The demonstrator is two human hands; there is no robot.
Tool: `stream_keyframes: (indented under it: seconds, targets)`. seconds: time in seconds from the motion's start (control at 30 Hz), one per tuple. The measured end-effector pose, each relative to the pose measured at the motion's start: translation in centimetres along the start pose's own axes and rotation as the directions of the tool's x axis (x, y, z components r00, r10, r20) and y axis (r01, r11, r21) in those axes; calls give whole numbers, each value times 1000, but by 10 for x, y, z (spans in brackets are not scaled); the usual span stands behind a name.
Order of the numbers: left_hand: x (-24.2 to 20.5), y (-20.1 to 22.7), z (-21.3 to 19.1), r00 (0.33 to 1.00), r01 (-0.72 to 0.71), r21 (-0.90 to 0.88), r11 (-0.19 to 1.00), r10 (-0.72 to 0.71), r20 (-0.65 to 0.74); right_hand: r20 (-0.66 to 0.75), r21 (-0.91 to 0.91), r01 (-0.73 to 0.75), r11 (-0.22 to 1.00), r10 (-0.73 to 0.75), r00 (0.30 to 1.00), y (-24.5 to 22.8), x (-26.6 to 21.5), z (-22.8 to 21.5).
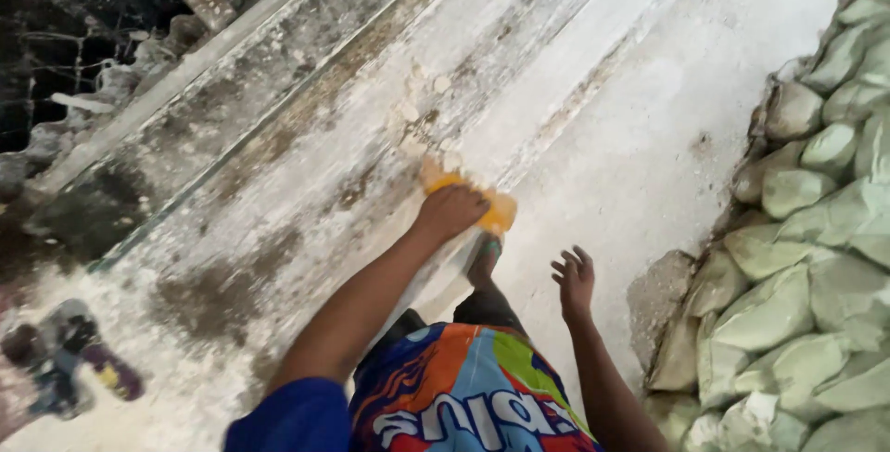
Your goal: The person scrubs a long, dirty metal sheet with a yellow sponge to remove dust and debris. They then place a green corrugated metal sheet on the surface and use a brush to apply a green substance along its length.
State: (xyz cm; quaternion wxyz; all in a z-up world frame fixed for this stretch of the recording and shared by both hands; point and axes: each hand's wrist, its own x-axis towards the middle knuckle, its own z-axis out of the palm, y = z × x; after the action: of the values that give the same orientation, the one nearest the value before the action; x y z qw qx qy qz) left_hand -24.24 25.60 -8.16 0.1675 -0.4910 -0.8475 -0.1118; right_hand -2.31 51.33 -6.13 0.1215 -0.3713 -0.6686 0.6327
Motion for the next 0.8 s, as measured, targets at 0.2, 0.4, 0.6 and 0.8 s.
stream_keyframes:
  seconds: [0.2, 0.4, 0.6, 0.8]
  targets:
    - [143, -23, 6, 959, 179, -19, 984, -170, 226, 278, -102, 97, 990, -65, 958, -67, 98, 29]
    - [136, 24, -63, 881, 389, 374, 842, -459, 116, 403, -225, 166, 960, -64, 913, -123, 165, 22]
    - [-11, 16, -109, -7, 689, -683, 242, -940, -340, 556, -369, 756, 541, -523, 646, -154, 235, 58]
    - [-132, -4, -109, -480, 424, -864, -271, -876, 39, 703, -241, 827, 508, -497, 510, -180, 254, 134]
